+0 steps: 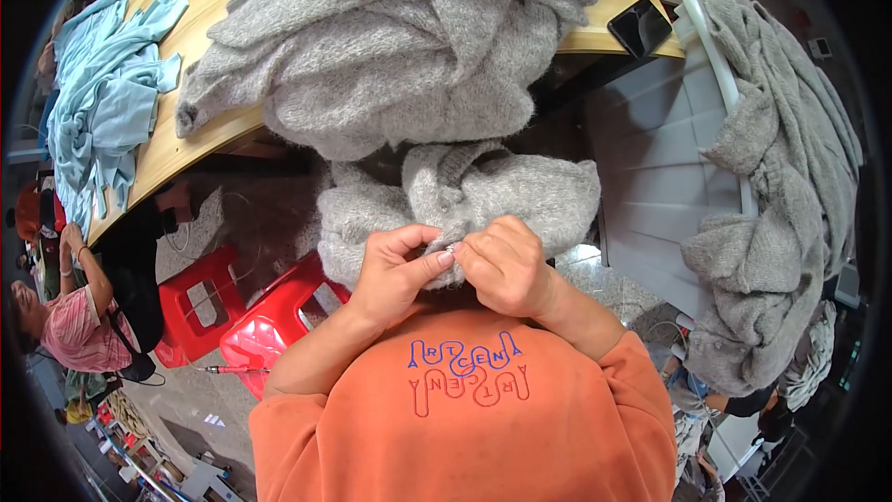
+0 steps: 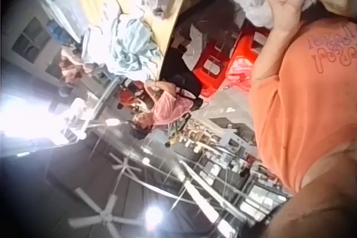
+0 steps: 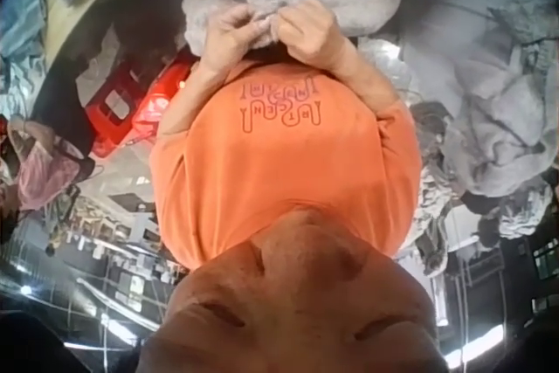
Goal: The worker is inspecting pieces of grey fleece fabric, picking off lint or loose threads with their fingers and organizing the pieces.
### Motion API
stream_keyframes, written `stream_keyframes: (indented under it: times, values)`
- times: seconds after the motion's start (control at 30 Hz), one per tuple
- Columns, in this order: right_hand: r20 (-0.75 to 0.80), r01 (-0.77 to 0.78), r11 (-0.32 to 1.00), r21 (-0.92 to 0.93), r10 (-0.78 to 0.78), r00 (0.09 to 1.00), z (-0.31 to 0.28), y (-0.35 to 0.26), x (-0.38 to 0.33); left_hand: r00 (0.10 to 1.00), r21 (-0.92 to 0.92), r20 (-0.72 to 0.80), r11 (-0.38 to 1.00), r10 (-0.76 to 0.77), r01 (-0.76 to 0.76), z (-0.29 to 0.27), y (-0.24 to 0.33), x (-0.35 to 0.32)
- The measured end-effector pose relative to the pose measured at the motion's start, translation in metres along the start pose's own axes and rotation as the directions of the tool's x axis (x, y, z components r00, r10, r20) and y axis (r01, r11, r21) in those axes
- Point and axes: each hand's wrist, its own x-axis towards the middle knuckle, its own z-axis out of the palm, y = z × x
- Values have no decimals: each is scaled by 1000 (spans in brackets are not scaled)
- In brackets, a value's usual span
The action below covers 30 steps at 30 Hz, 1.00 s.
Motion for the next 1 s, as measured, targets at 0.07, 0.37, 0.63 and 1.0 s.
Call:
stream_keyframes:
  times: [0.07,0.37,0.63,1.0]
  values:
    - [7,-9,999,33,9,1000,6,0,-2,997,188,-2,979,78,-76,-5,-4,-4]
    - [90,-148,979,139,136,987,35,-10,-11,972,253,-99,950,214,-183,-35,-28,-23]
    - [130,-350,863,365,325,937,48,-12,-27,899,407,-181,863,399,-301,-35,-50,-20]
    - [420,-591,702,397,434,797,52,-5,-34,854,641,-104,691,510,-335,-35,-46,-17]
